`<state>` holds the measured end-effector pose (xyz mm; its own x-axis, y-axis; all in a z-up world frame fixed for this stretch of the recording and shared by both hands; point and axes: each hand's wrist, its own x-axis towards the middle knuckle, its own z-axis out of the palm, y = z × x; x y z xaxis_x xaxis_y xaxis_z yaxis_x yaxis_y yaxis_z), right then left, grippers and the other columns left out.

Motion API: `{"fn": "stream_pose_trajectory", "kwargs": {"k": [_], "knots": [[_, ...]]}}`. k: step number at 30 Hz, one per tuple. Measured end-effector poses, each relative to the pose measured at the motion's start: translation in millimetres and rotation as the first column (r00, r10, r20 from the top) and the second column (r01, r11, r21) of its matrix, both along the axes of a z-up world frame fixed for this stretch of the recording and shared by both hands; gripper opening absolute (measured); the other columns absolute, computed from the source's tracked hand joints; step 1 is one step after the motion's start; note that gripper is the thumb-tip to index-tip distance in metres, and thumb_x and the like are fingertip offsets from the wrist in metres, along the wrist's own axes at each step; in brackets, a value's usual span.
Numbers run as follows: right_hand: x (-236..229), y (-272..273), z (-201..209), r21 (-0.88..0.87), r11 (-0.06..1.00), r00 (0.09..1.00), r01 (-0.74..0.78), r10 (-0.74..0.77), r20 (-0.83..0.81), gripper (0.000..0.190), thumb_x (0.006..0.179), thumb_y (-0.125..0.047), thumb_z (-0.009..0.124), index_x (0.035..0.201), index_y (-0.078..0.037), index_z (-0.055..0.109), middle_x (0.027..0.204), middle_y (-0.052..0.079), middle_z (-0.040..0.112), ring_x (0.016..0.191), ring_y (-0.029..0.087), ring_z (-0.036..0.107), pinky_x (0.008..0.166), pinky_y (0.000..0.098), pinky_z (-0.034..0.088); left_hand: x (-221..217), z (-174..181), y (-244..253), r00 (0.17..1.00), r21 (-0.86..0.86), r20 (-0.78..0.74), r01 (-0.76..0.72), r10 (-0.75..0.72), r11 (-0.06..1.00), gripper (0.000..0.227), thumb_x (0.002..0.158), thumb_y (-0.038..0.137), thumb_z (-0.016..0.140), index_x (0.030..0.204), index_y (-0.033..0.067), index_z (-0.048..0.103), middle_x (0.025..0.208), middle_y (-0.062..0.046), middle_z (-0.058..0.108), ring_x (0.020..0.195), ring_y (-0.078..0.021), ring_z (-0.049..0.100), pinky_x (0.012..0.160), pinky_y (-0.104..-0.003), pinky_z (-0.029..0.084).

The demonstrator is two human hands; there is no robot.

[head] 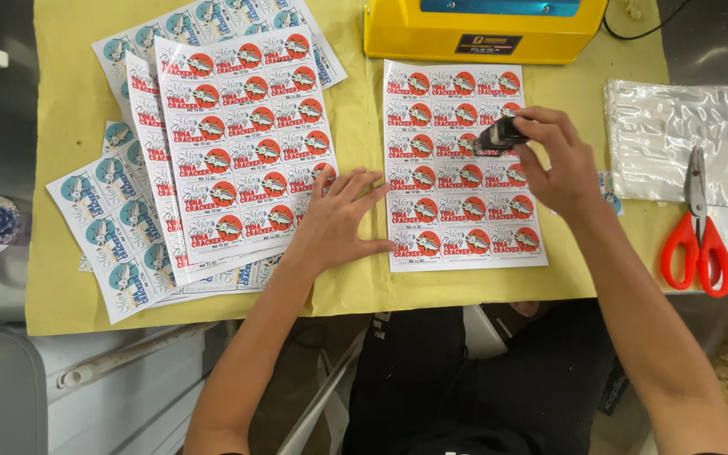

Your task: The person uses a handheld black device to rub over a sheet of red and white stickers on a yellow table. They then pick up a pair of orange scissors and cut the sticker sheet into smaller sections.

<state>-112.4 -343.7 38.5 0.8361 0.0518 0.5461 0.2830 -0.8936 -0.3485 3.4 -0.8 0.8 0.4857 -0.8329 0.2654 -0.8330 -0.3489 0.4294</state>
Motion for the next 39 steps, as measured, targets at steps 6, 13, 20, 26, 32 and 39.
{"fn": "stream_pose_trajectory", "kwargs": {"k": [6, 13, 20, 26, 32, 39], "knots": [[-16, -21, -4, -0.022, 0.999, 0.997, 0.043, -0.044, -0.07, 0.036, 0.097, 0.004, 0.073, 0.129, -0.005, 0.06, 0.134, 0.014, 0.064, 0.116, 0.035, 0.069, 0.089, 0.0401, 0.06, -1, 3, 0, 1.0, 0.019, -0.011, -0.003, 0.003, 1.0, 0.089, 0.07, 0.066, 0.082, 0.138, 0.0113, 0.061, 0.144, -0.006, 0.055, 0.14, -0.0275, 0.046, 0.119, -0.061, 0.023], [-17, -18, -12, -0.019, 0.995, 0.99, 0.093, -0.095, -0.101, 0.035, 0.096, 0.002, 0.074, 0.128, -0.006, 0.062, 0.134, 0.013, 0.066, 0.109, 0.035, 0.07, 0.084, 0.0404, 0.06, -2, 3, 1, 1.0, 0.005, -0.005, -0.004, 0.005, 1.0, 0.089, 0.069, 0.065, 0.082, 0.137, 0.0115, 0.062, 0.143, -0.007, 0.055, 0.139, -0.0279, 0.046, 0.119, -0.061, 0.022], [-33, 27, 2, -0.051, 0.998, 0.998, 0.029, -0.032, -0.049, 0.038, 0.092, -0.002, 0.076, 0.127, -0.007, 0.062, 0.132, 0.011, 0.065, 0.108, 0.032, 0.071, 0.082, 0.0397, 0.06, -3, 0, 1, 1.0, -0.002, -0.005, -0.006, 0.006, 1.0, 0.09, 0.068, 0.065, 0.082, 0.138, 0.0117, 0.062, 0.143, -0.007, 0.055, 0.14, -0.0279, 0.046, 0.119, -0.06, 0.022], [-27, 45, -10, -0.062, 0.998, 0.991, -0.004, -0.004, -0.132, 0.037, 0.091, -0.004, 0.077, 0.126, -0.009, 0.067, 0.131, 0.008, 0.066, 0.1, 0.029, 0.071, 0.076, 0.0378, 0.061, -2, -1, 1, 1.0, -0.007, -0.014, -0.004, 0.004, 1.0, 0.09, 0.069, 0.065, 0.082, 0.139, 0.0116, 0.062, 0.144, -0.007, 0.055, 0.14, -0.028, 0.046, 0.119, -0.06, 0.022], [-26, 42, -20, -0.035, 0.999, 0.992, 0.01, -0.014, -0.127, 0.037, 0.089, -0.005, 0.078, 0.125, -0.009, 0.067, 0.128, 0.01, 0.067, 0.1, 0.031, 0.072, 0.076, 0.0389, 0.06, -1, 2, 2, 1.0, -0.002, -0.011, -0.006, 0.006, 1.0, 0.09, 0.069, 0.064, 0.082, 0.139, 0.0111, 0.061, 0.143, -0.007, 0.055, 0.139, -0.0284, 0.046, 0.119, -0.061, 0.023], [-51, 1, 8, 0.019, 0.998, 0.998, 0.052, -0.051, -0.048, 0.035, 0.096, 0.002, 0.074, 0.128, -0.007, 0.063, 0.135, 0.012, 0.065, 0.116, 0.033, 0.069, 0.091, 0.0402, 0.06, -2, 1, 1, 1.0, -0.001, 0.013, 0.0, 0.0, 1.0, 0.089, 0.07, 0.064, 0.082, 0.137, 0.0102, 0.061, 0.144, -0.007, 0.055, 0.141, -0.0276, 0.045, 0.119, -0.06, 0.023]]}}
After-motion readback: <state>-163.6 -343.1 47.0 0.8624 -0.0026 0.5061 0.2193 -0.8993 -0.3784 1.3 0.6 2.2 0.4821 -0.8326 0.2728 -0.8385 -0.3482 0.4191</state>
